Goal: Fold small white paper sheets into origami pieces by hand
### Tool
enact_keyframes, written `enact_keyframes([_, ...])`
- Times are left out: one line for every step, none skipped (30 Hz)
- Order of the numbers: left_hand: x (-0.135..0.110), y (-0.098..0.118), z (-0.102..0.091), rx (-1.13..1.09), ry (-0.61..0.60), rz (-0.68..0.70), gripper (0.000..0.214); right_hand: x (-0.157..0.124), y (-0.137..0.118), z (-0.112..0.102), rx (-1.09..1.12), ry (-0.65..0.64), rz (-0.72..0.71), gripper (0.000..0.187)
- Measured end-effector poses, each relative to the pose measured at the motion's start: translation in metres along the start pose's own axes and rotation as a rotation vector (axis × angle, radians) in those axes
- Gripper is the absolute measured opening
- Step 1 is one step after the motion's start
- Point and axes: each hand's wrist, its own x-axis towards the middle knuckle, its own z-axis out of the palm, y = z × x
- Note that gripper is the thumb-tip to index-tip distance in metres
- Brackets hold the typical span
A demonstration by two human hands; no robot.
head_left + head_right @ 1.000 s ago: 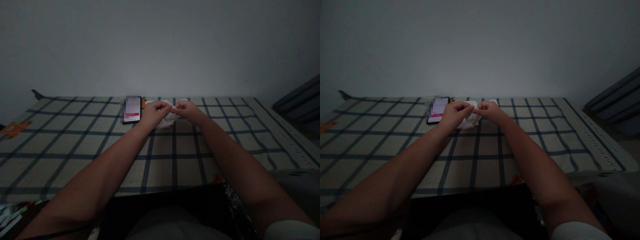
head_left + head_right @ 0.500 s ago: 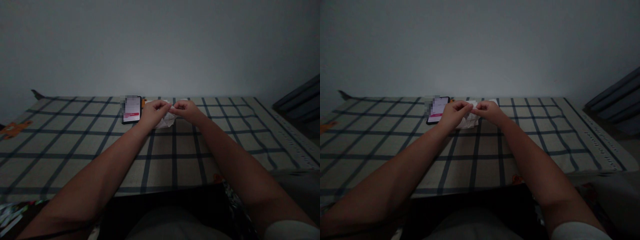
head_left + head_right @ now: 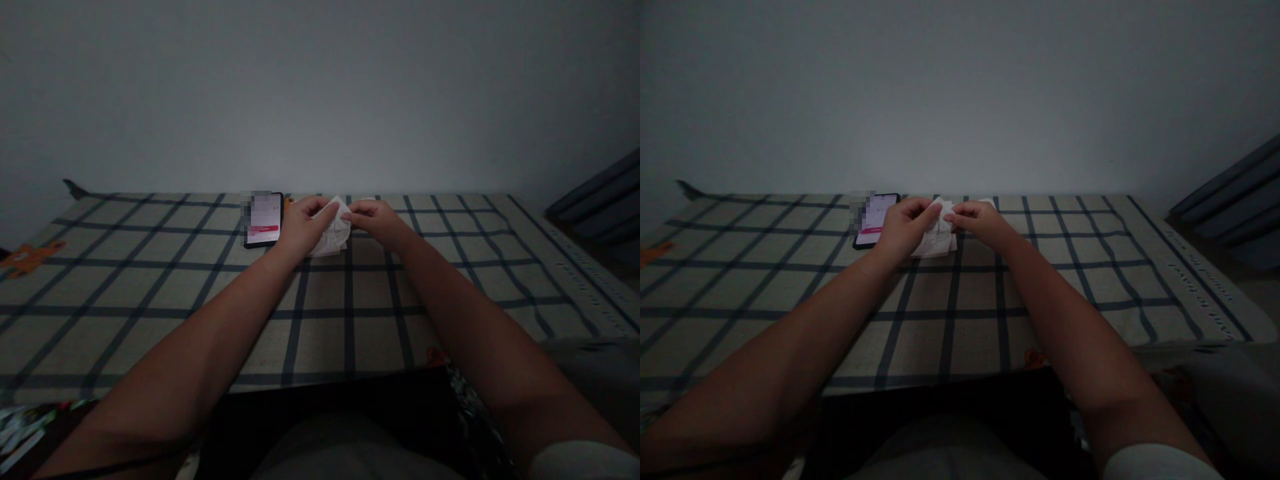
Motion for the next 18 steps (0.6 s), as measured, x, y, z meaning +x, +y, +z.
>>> enact_keyframes([-0.0002,-0.0004,0.0001,0.001,0.013,0.002,0.03,0.0003,0.001,-0.0004,0.011,-0.005,0.008,0.046])
enact_keyframes([-0.0005,-0.0008,0.0003,0.004,0.02,0.006,0.03,0.0005,0.0021,-0.0008,0.013,-0.007,0.016,0.045])
enact_keyframes([-0.0006,-0.0013,0.0004,0.007,0.02,0.01,0.03,0.0008,0.0031,-0.0014,0.013,-0.009,0.025,0.044])
enact_keyframes([-0.0007,-0.0019,0.0004,0.009,0.014,0.014,0.03,0.001,0.0041,-0.002,0.015,-0.008,0.031,0.044])
enact_keyframes([-0.0008,-0.0025,0.0005,0.007,0.006,0.014,0.03,0.0011,0.0049,-0.0027,0.021,-0.009,0.037,0.044])
enact_keyframes([-0.0007,-0.003,0.0005,0.002,-0.003,0.009,0.03,0.0012,0.0054,-0.0033,0.031,-0.011,0.041,0.044])
enact_keyframes([-0.0005,-0.0033,0.0005,-0.006,-0.009,-0.001,0.03,0.0012,0.0057,-0.0038,0.042,-0.013,0.043,0.043])
enact_keyframes([-0.0002,-0.0034,0.0003,-0.014,-0.012,-0.014,0.031,0.0012,0.0058,-0.0043,0.05,-0.017,0.044,0.043])
enact_keyframes([0.0,-0.0032,0.0001,-0.019,-0.016,-0.027,0.032,0.0011,0.0057,-0.0047,0.053,-0.019,0.044,0.042])
enact_keyframes([0.0002,-0.0026,-0.0003,-0.022,-0.021,-0.044,0.032,0.001,0.0055,-0.0051,0.052,-0.017,0.044,0.042])
enact_keyframes([0.0003,-0.0017,-0.0007,-0.023,-0.029,-0.064,0.031,0.001,0.0052,-0.0054,0.05,-0.013,0.044,0.042])
enact_keyframes([0.0003,-0.0006,-0.0012,-0.021,-0.038,-0.087,0.03,0.0009,0.0049,-0.0056,0.048,-0.007,0.044,0.042])
enact_keyframes([0.0001,0.0006,-0.0017,-0.018,-0.047,-0.11,0.028,0.0009,0.0047,-0.0057,0.047,-0.002,0.043,0.043])
enact_keyframes([-0.0002,0.0019,-0.0023,-0.013,-0.054,-0.13,0.027,0.0009,0.0047,-0.0059,0.046,-0.001,0.043,0.044])
enact_keyframes([-0.0006,0.003,-0.0027,-0.006,-0.058,-0.143,0.026,0.0009,0.0046,-0.006,0.045,0.001,0.043,0.044])
enact_keyframes([-0.001,0.0039,-0.003,0.004,-0.06,-0.148,0.025,0.0009,0.0047,-0.006,0.044,-0.001,0.045,0.044])
enact_keyframes([-0.0013,0.0044,-0.0032,0.015,-0.061,-0.149,0.025,0.0008,0.0047,-0.0061,0.044,-0.003,0.047,0.044])
enact_keyframes([-0.0016,0.0046,-0.0033,0.027,-0.064,-0.147,0.025,0.0007,0.0046,-0.0061,0.045,-0.003,0.048,0.044])
